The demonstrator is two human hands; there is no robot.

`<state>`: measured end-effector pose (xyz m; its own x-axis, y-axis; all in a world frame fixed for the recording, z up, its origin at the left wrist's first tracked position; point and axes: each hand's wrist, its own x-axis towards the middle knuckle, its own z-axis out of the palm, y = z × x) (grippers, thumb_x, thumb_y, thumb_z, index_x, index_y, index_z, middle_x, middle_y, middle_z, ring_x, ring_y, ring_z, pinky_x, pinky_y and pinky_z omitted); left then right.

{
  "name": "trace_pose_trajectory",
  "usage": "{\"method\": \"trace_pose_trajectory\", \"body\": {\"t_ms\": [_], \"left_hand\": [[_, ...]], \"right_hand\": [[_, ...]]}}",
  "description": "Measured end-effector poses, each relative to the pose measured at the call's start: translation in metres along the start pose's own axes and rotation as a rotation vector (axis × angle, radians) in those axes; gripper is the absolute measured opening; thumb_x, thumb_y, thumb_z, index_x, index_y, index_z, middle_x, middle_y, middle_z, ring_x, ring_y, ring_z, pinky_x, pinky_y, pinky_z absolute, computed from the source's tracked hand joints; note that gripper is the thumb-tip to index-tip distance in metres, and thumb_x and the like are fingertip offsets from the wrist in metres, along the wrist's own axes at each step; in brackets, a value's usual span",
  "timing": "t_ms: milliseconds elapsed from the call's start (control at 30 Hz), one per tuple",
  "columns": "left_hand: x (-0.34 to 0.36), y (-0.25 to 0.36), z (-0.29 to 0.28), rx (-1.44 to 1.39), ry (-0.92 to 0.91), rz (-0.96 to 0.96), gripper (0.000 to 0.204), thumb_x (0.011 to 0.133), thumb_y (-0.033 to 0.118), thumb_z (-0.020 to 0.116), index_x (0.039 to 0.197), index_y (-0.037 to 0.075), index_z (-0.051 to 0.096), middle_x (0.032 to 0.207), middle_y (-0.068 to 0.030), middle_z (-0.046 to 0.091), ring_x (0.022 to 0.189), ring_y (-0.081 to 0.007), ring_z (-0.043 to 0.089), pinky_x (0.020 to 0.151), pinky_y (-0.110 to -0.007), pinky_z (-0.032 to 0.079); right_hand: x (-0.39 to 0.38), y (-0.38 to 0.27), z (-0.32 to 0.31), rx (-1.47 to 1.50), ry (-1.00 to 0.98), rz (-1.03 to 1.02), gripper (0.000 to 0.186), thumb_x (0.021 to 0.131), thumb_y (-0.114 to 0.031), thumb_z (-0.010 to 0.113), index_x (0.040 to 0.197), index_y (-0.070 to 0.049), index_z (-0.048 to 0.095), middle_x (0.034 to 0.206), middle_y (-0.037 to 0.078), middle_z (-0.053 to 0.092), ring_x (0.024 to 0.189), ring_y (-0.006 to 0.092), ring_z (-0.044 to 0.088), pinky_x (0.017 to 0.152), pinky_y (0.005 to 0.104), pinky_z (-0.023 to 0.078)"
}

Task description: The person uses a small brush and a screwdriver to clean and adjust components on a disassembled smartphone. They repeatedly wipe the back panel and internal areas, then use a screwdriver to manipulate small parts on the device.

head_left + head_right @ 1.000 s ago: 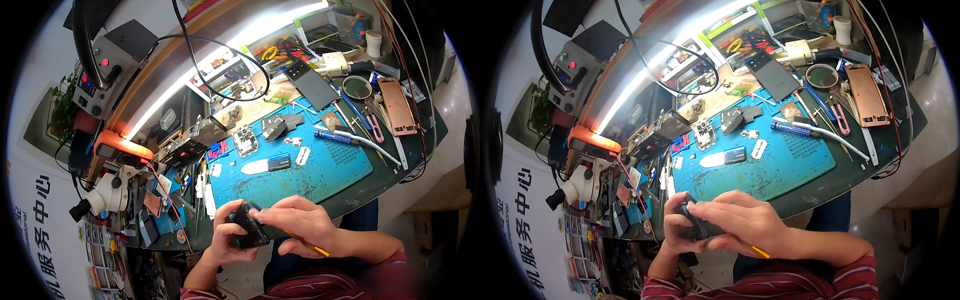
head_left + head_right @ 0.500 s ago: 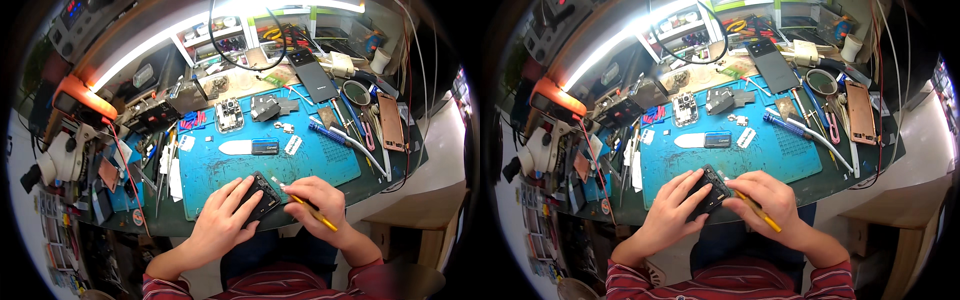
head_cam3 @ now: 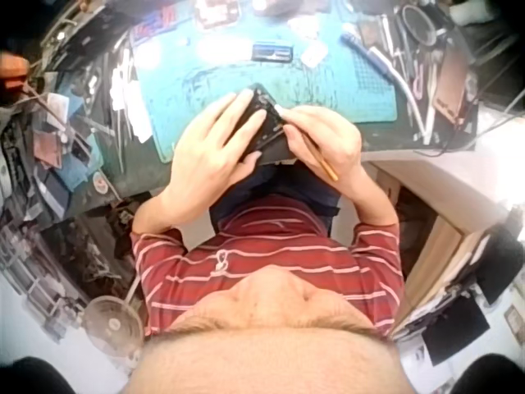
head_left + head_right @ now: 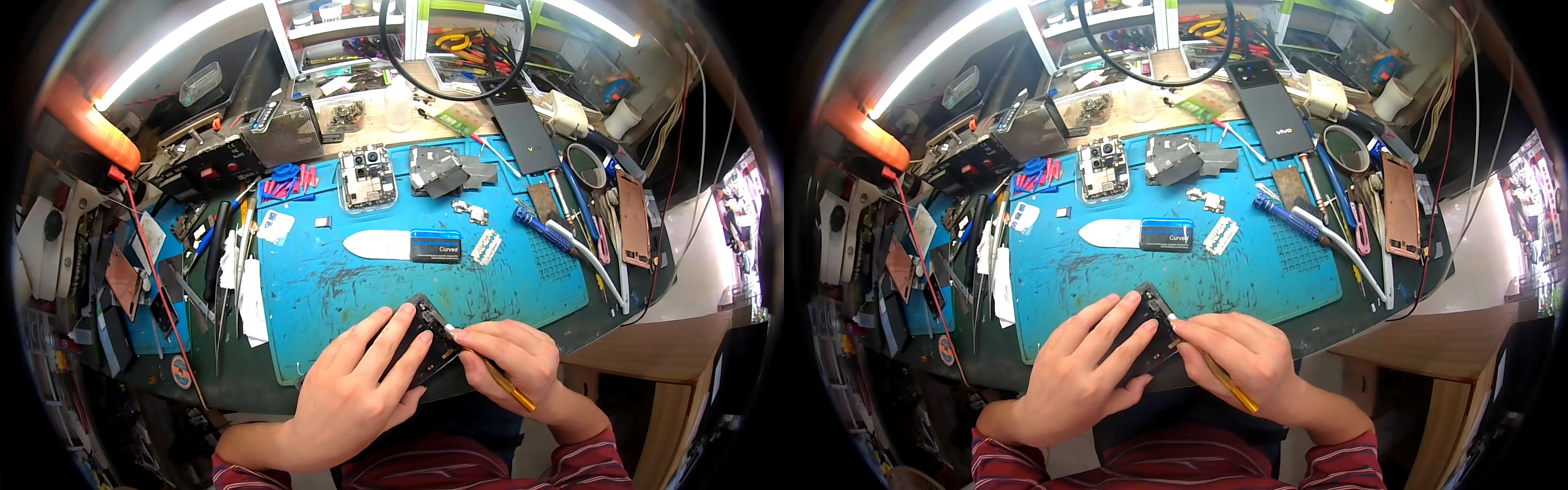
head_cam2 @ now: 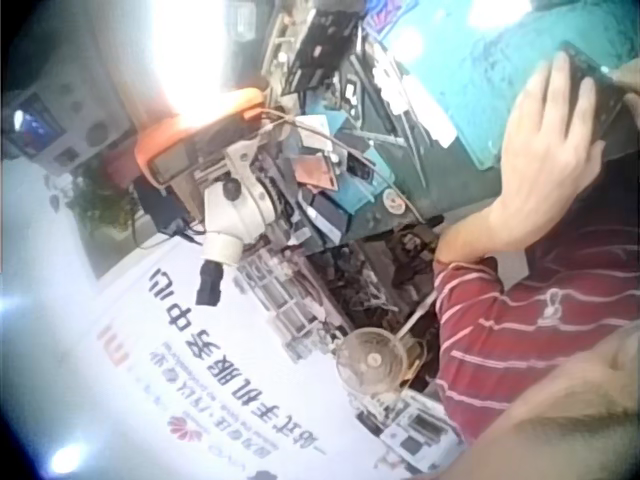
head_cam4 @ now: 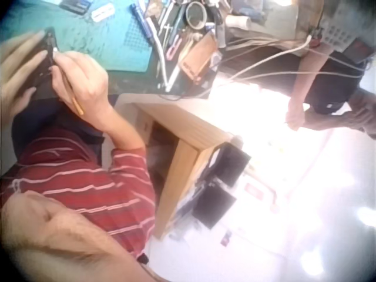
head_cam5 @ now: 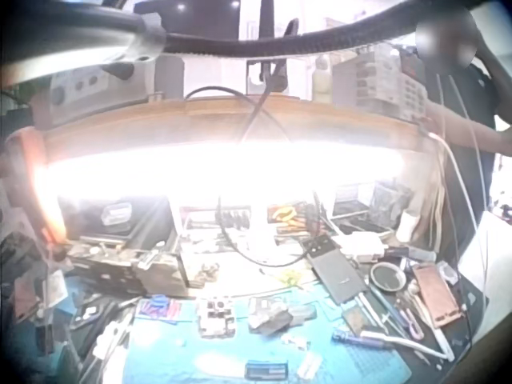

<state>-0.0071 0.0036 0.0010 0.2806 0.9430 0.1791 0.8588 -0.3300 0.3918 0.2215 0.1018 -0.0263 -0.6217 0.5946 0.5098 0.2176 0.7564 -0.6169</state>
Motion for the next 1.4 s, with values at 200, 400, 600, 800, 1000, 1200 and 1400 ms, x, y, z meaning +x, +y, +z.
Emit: {"method": "trace_pose_trajectory", "body": {"t_ms": [200,400,600,800,1000,1200,1400], "left_hand": [[0.000,-0.003,0.002,-0.013,0.019,0.009,0.072,0.071,0.020,0.090,0.139,0.009,0.072,0.155,-0.0200,0.060,0.135,-0.0379,0.062,0.105,-0.048,0.057],[-0.001,-0.003,0.002,-0.018,0.029,0.002,0.071,0.071,0.020,0.090,0.138,0.009,0.073,0.155,-0.0197,0.061,0.135,-0.0373,0.062,0.105,-0.047,0.057],[-0.002,-0.002,0.001,-0.003,0.025,-0.001,0.067,0.075,0.021,0.088,0.138,0.008,0.073,0.155,-0.0174,0.062,0.136,-0.0345,0.062,0.108,-0.045,0.055],[-0.002,-0.002,0.003,0.010,0.037,-0.009,0.064,0.077,0.022,0.088,0.138,0.008,0.073,0.154,-0.0163,0.063,0.137,-0.0326,0.062,0.111,-0.043,0.054],[-0.003,-0.001,0.007,-0.006,0.068,-0.018,0.069,0.071,0.019,0.090,0.138,0.011,0.073,0.155,-0.0166,0.062,0.135,-0.0348,0.062,0.107,-0.045,0.056],[-0.003,-0.002,0.006,0.006,0.067,-0.008,0.067,0.073,0.020,0.089,0.138,0.010,0.073,0.155,-0.0160,0.062,0.136,-0.0340,0.062,0.109,-0.045,0.054],[-0.005,-0.002,0.006,-0.014,0.073,-0.014,0.069,0.072,0.020,0.090,0.138,0.011,0.073,0.155,-0.0161,0.062,0.136,-0.0347,0.062,0.107,-0.046,0.055]], "right_hand": [[-0.001,-0.002,0.001,-0.048,-0.007,0.000,0.035,0.082,0.003,0.085,0.116,0.000,0.077,0.100,0.014,0.079,0.077,0.0271,0.076,0.065,0.0342,0.060],[-0.003,-0.003,0.003,-0.089,0.004,-0.029,0.036,0.081,0.003,0.086,0.117,0.000,0.078,0.101,0.013,0.079,0.075,0.0254,0.075,0.063,0.0338,0.059],[-0.001,-0.005,0.008,-0.158,-0.006,-0.067,0.037,0.081,0.003,0.087,0.117,0.000,0.078,0.102,0.012,0.078,0.074,0.0244,0.074,0.062,0.0335,0.059],[-0.003,-0.003,0.005,-0.143,0.008,-0.060,0.035,0.081,0.003,0.087,0.115,0.000,0.078,0.102,0.012,0.079,0.075,0.0241,0.075,0.063,0.0326,0.059],[-0.004,-0.004,0.005,-0.156,0.012,-0.064,0.035,0.081,0.003,0.087,0.114,0.000,0.079,0.101,0.013,0.079,0.077,0.0252,0.076,0.064,0.0329,0.060],[0.003,-0.010,0.006,-0.129,-0.005,-0.010,0.033,0.082,0.004,0.086,0.114,0.001,0.078,0.101,0.014,0.078,0.079,0.0277,0.076,0.067,0.0352,0.061],[0.009,-0.011,0.007,-0.120,-0.008,0.015,0.030,0.084,0.005,0.084,0.113,0.002,0.077,0.100,0.015,0.078,0.081,0.0291,0.076,0.069,0.0356,0.061]]}}
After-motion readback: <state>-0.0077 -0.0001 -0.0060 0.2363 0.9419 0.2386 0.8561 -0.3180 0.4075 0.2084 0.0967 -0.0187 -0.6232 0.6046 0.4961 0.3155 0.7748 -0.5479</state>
